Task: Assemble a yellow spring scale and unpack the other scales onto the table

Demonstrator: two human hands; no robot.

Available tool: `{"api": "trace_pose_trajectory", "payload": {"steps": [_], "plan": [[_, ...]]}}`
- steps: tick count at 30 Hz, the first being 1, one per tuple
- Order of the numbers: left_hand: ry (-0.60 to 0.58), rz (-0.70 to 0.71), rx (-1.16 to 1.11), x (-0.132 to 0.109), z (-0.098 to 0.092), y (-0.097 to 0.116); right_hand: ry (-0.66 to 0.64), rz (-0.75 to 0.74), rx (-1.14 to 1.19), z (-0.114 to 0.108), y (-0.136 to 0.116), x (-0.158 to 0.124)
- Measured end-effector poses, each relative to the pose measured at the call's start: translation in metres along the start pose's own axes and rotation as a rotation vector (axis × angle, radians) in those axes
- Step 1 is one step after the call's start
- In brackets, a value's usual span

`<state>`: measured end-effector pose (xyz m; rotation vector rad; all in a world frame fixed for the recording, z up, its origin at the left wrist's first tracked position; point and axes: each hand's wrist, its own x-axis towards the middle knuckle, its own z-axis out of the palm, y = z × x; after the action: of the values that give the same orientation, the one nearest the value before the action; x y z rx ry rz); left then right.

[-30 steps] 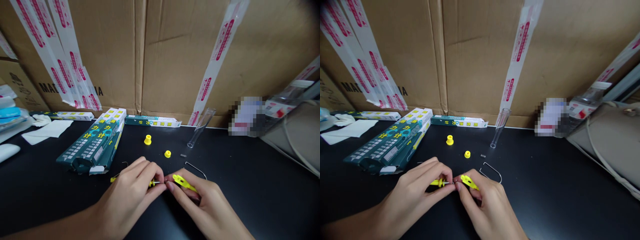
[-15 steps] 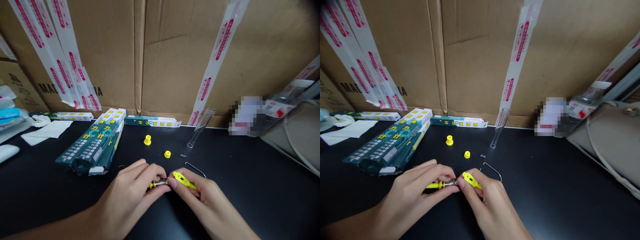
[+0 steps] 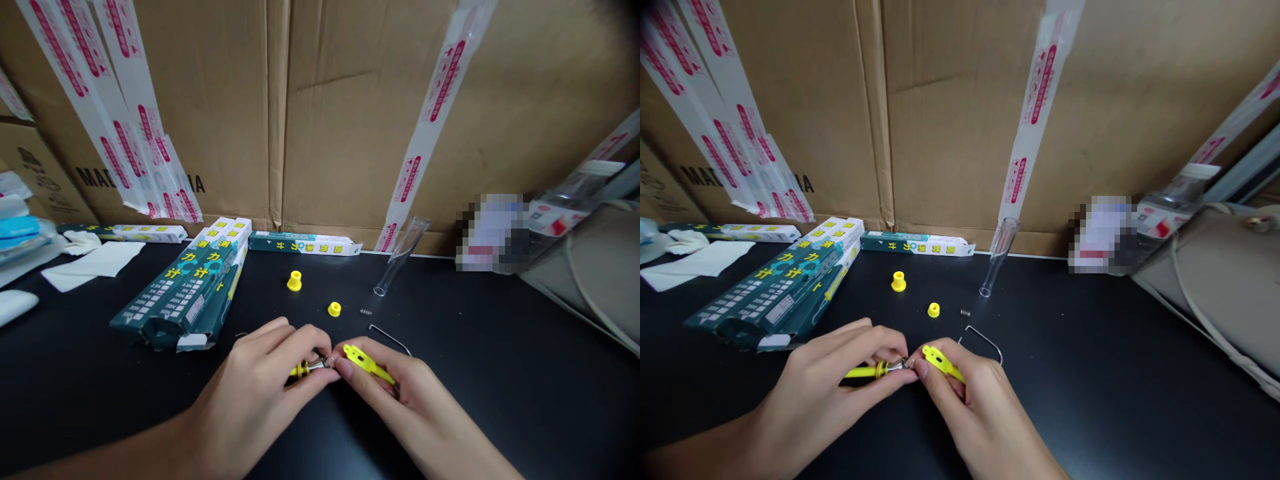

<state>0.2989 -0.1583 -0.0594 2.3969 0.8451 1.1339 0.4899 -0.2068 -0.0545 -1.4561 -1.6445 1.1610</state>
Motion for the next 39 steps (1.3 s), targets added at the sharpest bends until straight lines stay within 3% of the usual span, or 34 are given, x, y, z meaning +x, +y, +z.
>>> {"api": "trace_pose_trajectory", "payload": {"steps": [8, 16, 28, 35, 39], "plan": [[-0.021, 0.124, 0.054, -0.0004, -0.0015, 0.0009, -0.003, 0.020, -0.012, -0.0031, -0.0024, 0.0019], [-0.027, 0.155, 0.122, -0.0003, -0.0018, 0.0023, 0.007, 0.038, -0.054, -0.0016, -0.0017, 0.0001], [-0.035, 0.155, 0.158, -0.0035, -0.0027, 0.0008, 0.020, 0.123, 0.022, -0.0026, -0.0073, -0.0046], [-0.099, 0.143, 0.182, -0.0003, -0.0024, 0.0048, 0.013, 0.106, 0.014, -0.0017, -0.0067, -0.0029], [-0.075, 0.083, 0.171, 0.0008, -0.0007, 0.0052, 0.036, 0.034, -0.083, -0.0033, -0.0067, -0.0016]]}}
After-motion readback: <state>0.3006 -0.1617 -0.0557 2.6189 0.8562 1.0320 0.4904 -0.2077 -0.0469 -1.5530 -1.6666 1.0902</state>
